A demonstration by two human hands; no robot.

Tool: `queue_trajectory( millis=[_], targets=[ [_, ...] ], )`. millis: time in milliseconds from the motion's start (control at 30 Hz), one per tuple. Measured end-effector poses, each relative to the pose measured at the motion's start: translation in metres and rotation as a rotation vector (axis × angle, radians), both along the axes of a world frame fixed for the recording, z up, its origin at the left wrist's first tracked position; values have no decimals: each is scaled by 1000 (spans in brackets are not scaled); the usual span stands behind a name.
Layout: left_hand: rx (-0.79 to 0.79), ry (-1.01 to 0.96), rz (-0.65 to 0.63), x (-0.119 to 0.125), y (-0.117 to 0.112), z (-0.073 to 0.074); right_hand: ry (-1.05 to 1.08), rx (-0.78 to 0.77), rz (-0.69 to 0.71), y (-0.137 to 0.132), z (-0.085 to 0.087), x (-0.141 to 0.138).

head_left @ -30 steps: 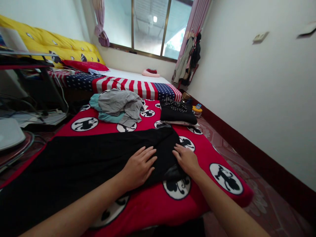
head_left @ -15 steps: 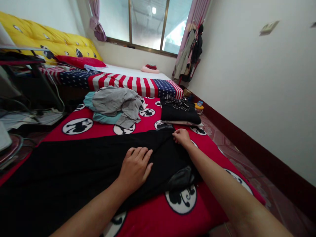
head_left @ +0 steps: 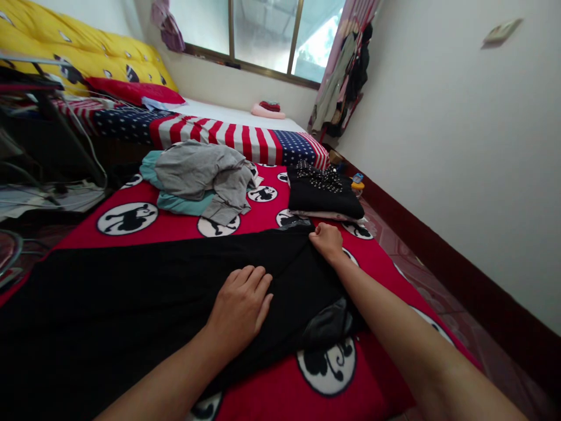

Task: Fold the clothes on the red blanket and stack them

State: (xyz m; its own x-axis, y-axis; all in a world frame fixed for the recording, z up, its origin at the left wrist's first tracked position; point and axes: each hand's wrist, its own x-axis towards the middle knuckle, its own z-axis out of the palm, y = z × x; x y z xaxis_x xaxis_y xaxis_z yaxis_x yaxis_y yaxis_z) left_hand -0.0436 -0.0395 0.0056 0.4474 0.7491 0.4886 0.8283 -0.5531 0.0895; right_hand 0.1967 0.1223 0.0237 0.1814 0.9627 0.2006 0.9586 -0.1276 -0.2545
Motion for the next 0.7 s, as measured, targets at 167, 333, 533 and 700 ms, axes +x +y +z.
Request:
queue_trajectory(
  millis=[167,333,533,700],
  targets=[
    [-20,-10,2,0,-1,0,-113,-45,58,-14,36,-17],
    [-40,-20,24,0,-3,-1,-132,132,514,-53,27,-59],
    [-51,-36,12,-2,-1,-2,-107,-76,637,-62,-19,-74],
    [-87,-86,96,-5,-4,-4,-140,-126,590,-52,-16,-53]
  ],
)
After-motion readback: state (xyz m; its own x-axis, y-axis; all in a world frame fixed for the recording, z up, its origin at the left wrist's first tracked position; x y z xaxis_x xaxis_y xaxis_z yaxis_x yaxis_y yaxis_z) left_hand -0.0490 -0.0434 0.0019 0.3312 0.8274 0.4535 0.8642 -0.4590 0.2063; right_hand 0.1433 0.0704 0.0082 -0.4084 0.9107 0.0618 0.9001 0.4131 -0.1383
